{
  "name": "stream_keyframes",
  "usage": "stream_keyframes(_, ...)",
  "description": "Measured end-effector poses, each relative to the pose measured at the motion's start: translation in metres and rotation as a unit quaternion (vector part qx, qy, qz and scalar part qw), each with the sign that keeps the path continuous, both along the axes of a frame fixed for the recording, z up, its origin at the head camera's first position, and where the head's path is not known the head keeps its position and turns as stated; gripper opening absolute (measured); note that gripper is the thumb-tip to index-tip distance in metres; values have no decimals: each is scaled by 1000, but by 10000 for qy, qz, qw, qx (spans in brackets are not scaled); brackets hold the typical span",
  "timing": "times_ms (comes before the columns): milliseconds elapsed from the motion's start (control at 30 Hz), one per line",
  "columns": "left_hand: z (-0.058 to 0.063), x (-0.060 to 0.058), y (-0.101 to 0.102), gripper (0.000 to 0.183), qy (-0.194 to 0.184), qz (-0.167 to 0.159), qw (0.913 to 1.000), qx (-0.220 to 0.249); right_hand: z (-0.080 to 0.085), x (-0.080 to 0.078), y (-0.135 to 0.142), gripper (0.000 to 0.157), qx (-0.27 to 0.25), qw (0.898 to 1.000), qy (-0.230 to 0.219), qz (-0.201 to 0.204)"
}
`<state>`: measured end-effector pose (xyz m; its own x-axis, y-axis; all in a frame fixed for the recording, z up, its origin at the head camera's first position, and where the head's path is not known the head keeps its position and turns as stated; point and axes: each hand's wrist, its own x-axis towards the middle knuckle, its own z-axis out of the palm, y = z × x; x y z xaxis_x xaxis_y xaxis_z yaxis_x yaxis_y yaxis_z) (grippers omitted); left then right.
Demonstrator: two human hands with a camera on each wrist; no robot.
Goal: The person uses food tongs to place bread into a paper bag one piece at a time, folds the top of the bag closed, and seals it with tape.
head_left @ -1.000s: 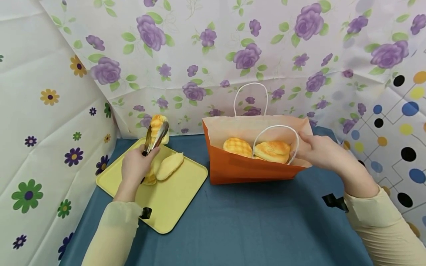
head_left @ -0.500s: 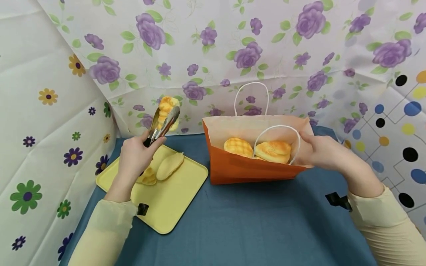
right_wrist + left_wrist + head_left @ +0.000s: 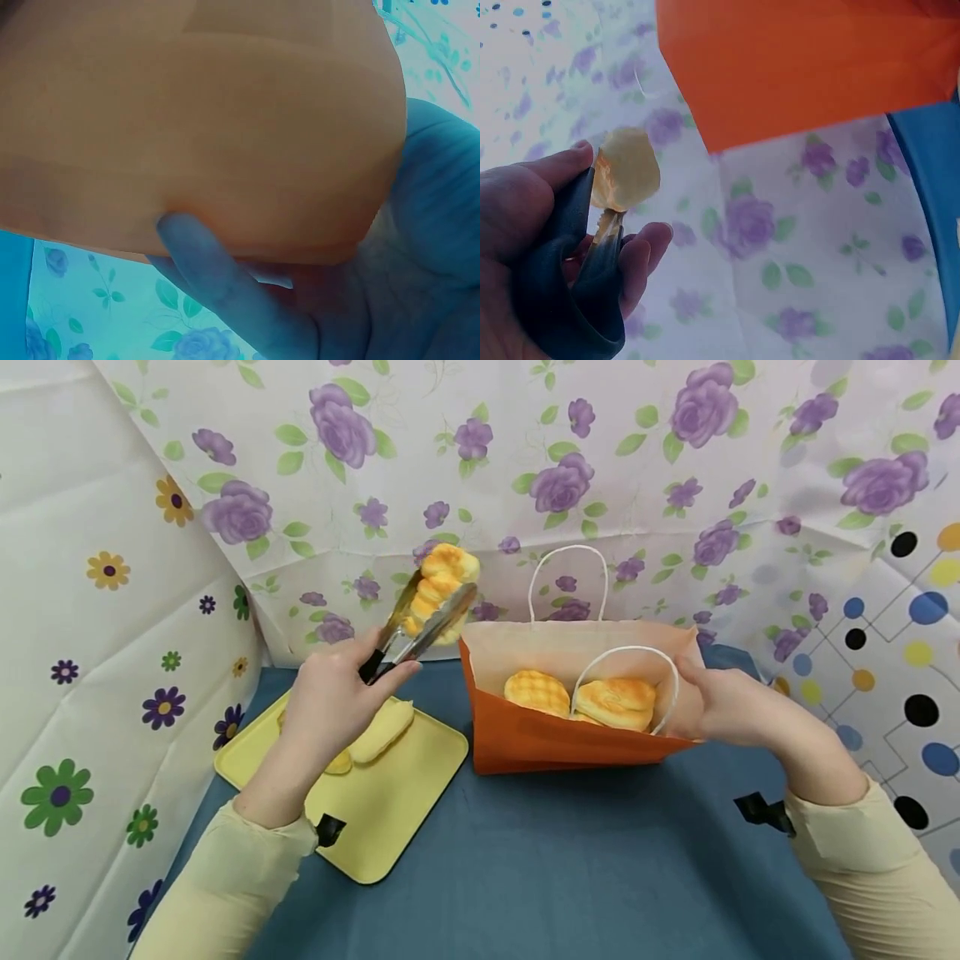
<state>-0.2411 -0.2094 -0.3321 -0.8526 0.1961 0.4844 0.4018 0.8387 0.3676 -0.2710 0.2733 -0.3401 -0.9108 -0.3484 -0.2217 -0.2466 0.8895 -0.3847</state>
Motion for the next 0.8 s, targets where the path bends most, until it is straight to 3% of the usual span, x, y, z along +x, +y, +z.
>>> stream_keyframes(233, 14, 0, 26, 70, 466, -793, 9943, -547, 1, 4, 0, 109, 115, 9997, 32, 207)
stream_keyframes(433, 22, -6, 49, 68, 399, -1192, 9834, -1309, 2, 6, -2, 109, 159, 9994, 37, 297)
stream_keyframes(633, 24, -17, 73, 69, 621, -1667, 9620, -2069, 5, 8, -2, 108, 191, 9993, -9, 322)
stream_keyframes(800, 30, -22, 98, 61, 299, -1798, 9368, -2985, 4, 10, -2, 107, 220, 9992, -5, 335)
